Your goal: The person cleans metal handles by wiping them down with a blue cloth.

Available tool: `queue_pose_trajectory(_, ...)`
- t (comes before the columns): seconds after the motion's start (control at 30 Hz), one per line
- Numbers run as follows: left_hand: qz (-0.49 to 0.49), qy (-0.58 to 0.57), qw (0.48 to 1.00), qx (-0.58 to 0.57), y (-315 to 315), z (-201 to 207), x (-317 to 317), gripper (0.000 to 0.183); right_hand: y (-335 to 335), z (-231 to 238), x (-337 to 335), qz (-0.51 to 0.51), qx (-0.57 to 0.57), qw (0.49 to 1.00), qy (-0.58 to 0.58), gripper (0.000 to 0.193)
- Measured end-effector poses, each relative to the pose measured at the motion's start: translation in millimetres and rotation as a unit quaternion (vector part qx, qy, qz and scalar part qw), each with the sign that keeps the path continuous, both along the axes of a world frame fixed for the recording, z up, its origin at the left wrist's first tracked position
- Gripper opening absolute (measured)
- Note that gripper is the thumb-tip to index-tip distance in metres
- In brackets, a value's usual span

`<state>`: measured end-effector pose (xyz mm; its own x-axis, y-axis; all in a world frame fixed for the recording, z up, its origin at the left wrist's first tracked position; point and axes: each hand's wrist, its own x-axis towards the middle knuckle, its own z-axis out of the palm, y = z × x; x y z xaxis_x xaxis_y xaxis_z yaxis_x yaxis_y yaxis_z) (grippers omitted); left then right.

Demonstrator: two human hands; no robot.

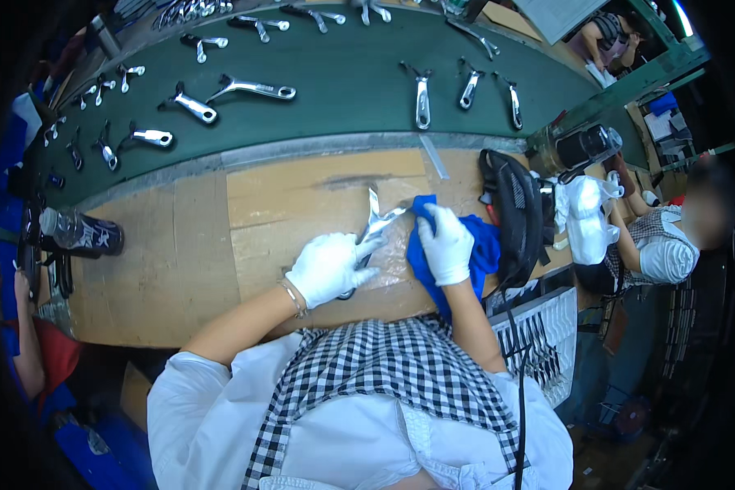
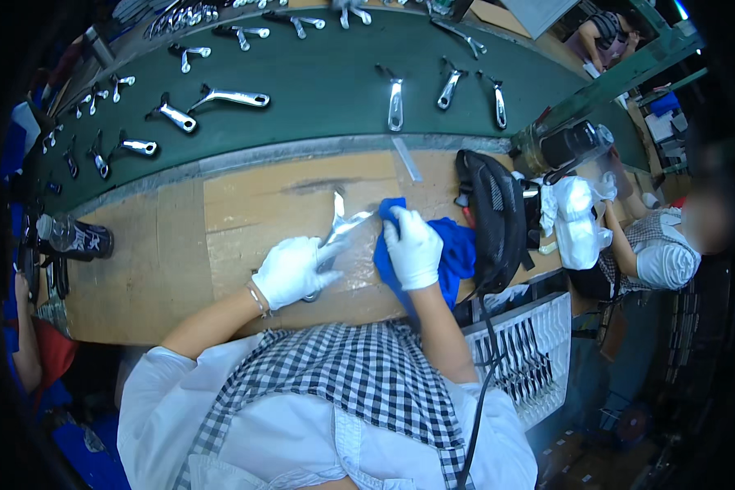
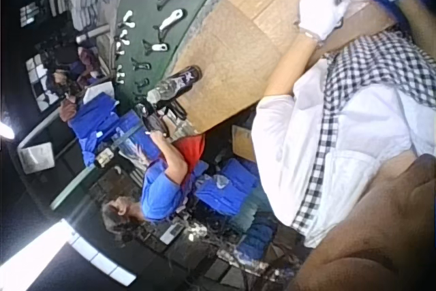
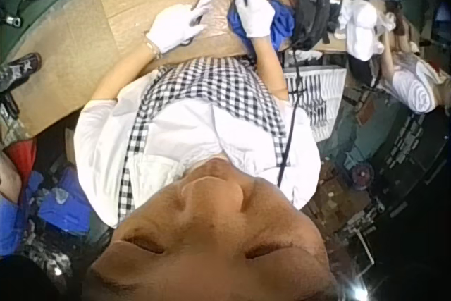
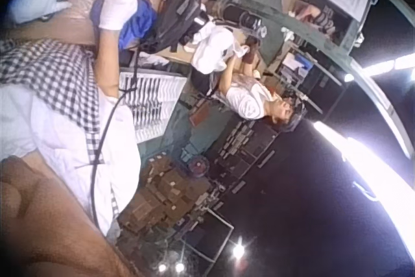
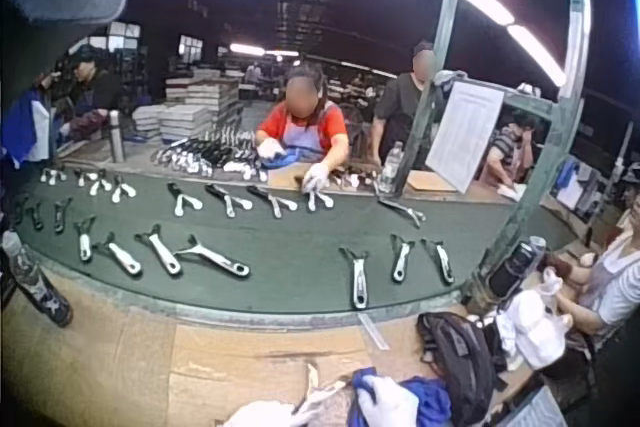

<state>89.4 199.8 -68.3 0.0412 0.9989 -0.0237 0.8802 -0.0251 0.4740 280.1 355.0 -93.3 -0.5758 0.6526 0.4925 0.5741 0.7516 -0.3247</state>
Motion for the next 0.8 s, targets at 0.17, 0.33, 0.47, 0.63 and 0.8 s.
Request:
queue_pose_trajectory(0.17,0.237,-0.094,0.966,0.054,-37.5,-41.3,5.1,0.042,8.9,17.0,1.4,-0.015,-0.2,0.976,0.089,0.024)
queue_pose_trajectory(0.33,0.192,-0.011,0.975,0.107,-47.5,-41.6,14.5,0.056,-15.4,36.7,-34.0,0.022,-0.181,0.982,0.04,0.027)
queue_pose_trajectory(0.47,0.167,0.018,0.985,0.038,-32.0,-36.4,26.1,0.07,-54.7,12.0,-80.8,0.096,-0.016,0.984,-0.152,0.018)
queue_pose_trajectory(0.63,0.155,0.027,0.987,0.043,-35.9,-34.8,25.2,0.073,-15.8,12.5,-117.6,0.01,-0.067,0.98,-0.188,0.023)
queue_pose_trajectory(0.8,0.16,0.036,0.986,0.025,-31.2,-34.9,29.4,0.072,27.6,4.5,-115.3,-0.014,-0.065,0.989,-0.133,0.028)
